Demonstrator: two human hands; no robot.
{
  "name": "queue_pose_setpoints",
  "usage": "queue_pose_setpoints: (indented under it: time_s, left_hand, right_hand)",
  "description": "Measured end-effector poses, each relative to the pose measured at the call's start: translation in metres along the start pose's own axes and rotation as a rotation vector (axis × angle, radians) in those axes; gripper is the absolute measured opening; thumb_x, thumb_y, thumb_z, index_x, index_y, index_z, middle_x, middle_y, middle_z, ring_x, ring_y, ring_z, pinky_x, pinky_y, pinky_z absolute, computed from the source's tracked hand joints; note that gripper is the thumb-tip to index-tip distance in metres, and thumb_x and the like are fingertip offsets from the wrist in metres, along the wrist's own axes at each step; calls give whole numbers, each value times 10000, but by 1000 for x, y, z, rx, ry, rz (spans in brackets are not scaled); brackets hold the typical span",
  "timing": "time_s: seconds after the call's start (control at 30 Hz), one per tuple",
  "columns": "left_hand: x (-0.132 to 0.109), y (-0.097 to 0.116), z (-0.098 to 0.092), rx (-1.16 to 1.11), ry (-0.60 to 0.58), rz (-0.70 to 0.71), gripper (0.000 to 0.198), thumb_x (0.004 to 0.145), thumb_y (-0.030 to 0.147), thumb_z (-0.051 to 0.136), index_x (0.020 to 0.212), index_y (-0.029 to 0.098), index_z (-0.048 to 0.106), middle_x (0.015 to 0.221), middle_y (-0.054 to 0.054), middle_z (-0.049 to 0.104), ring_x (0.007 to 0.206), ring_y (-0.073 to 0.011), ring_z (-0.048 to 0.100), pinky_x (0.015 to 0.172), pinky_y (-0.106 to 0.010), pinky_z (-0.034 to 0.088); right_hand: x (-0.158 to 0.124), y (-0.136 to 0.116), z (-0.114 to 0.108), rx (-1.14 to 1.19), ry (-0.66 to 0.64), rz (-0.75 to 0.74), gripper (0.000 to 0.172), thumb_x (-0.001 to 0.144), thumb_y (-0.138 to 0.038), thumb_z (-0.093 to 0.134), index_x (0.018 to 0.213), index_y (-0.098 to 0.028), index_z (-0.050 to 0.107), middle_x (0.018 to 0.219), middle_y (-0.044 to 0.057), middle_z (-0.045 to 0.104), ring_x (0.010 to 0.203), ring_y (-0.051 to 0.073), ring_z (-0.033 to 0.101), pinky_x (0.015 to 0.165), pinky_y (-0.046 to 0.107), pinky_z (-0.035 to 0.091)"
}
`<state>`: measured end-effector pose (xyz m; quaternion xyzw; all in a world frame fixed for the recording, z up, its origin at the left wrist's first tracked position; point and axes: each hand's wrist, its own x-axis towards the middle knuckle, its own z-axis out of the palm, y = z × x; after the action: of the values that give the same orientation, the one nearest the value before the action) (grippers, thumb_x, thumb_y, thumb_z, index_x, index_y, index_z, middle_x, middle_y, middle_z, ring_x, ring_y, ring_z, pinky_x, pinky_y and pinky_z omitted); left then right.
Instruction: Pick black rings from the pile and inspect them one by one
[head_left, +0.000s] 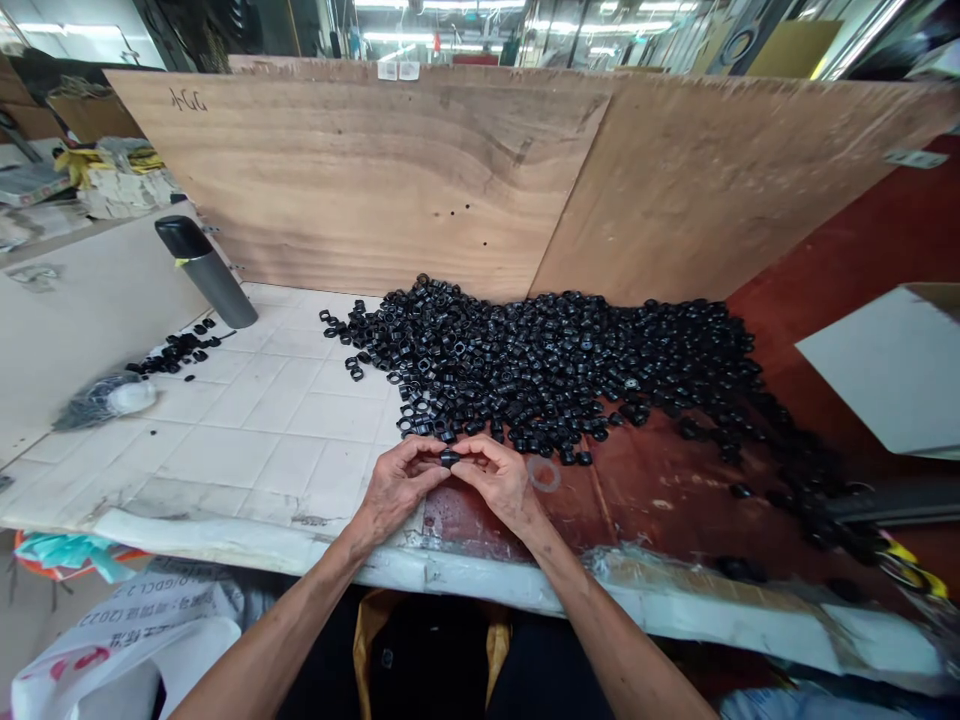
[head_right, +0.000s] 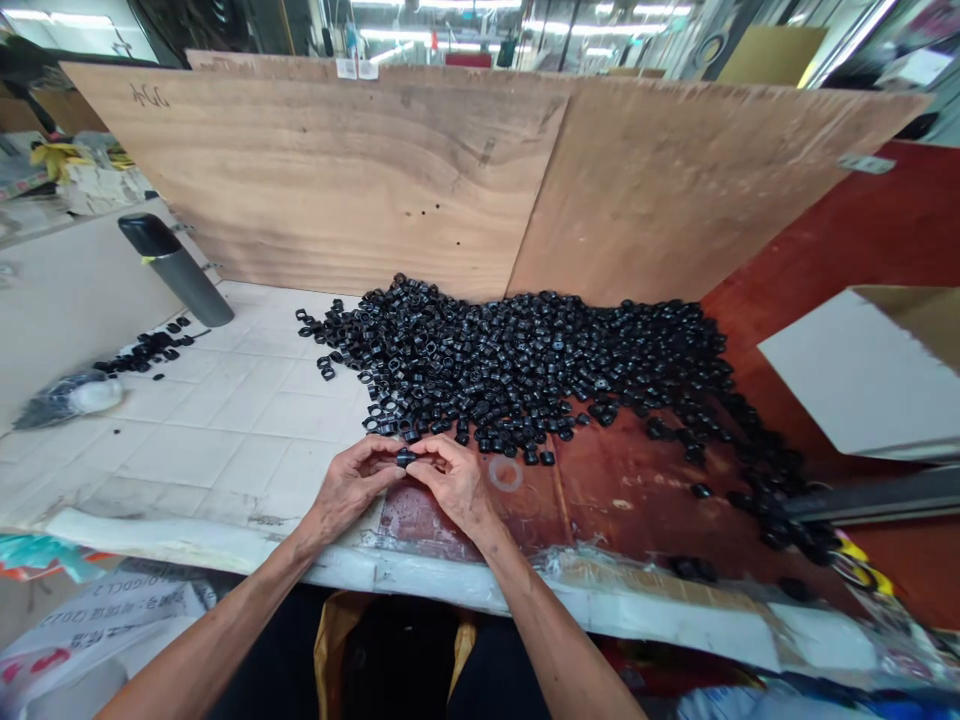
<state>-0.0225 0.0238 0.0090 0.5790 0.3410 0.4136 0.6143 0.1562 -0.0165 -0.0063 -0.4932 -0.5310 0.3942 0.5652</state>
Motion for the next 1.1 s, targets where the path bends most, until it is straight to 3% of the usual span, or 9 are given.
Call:
queue_pose_setpoints:
  time_s: [0.17, 0.47, 0.67, 0.8, 0.93, 1.03, 1.1]
  left_hand:
    - [0, -2, -1, 106, -5, 97, 233, 800, 298, 786, 1001, 194, 730, 1035, -42, 677, 923, -175, 696, 884, -311, 585]
    - [-1, -9, -4, 216, -26, 126, 219, 848, 289, 737, 1053, 213, 722, 1108, -47, 684, 940, -173, 695, 890, -311, 581]
    - [0, -9, -2, 32, -14, -34, 283, 777, 299, 794, 1013, 180, 693, 963, -43, 737, 821, -177, 715, 833, -327, 599]
    - [0, -9, 0, 4, -2, -32, 280, 770, 287, 802, 995, 177, 676, 978, -43, 737, 852, -177, 721, 861, -326, 594]
    - [-1, -8, -1, 132, -40, 34, 229, 837, 274, 737, 1043, 189, 685, 1045, -52, 722, 891, -180, 720, 883, -333, 594]
    - [-3, -6, -2, 292, -61, 123, 215, 871, 254, 686, 1082, 213, 691, 1116, -53, 701, 942, -182, 707, 900, -335, 590]
    - [-3, -5, -1, 352, -69, 164, 217, 877, 227, 670, 1093, 224, 693, 1120, -48, 700, 978, -186, 699, 915, -335, 585]
  right_hand:
    - [-2, 2, -2, -71, -14, -49, 118, 859, -292, 726, 956, -229, 748, 1001, 57, 720, 938, 223, 683, 856, 336, 553]
    - [-1, -3, -2, -193, -29, -215, 109, 904, -252, 695, 986, -247, 768, 1011, 75, 720, 981, 233, 672, 938, 384, 523]
    - [0, -5, -2, -149, -47, -216, 80, 892, -283, 708, 909, -250, 779, 1019, 75, 708, 967, 233, 673, 910, 389, 542]
    - [-1, -6, -2, -126, -29, -149, 77, 885, -266, 702, 920, -242, 766, 1020, 68, 721, 982, 230, 681, 913, 365, 541]
    - [-2, -2, 1, -120, 13, -45, 222, 861, -284, 708, 1078, -238, 693, 973, 53, 726, 849, 210, 689, 809, 331, 567]
    - [-3, 2, 5, -215, 30, -71, 331, 924, -319, 627, 1241, -231, 594, 841, 26, 708, 743, 195, 661, 764, 327, 558]
    - [-3, 5, 7, -275, 22, -87, 311, 961, -341, 571, 1249, -225, 578, 746, 8, 677, 667, 188, 637, 718, 318, 547]
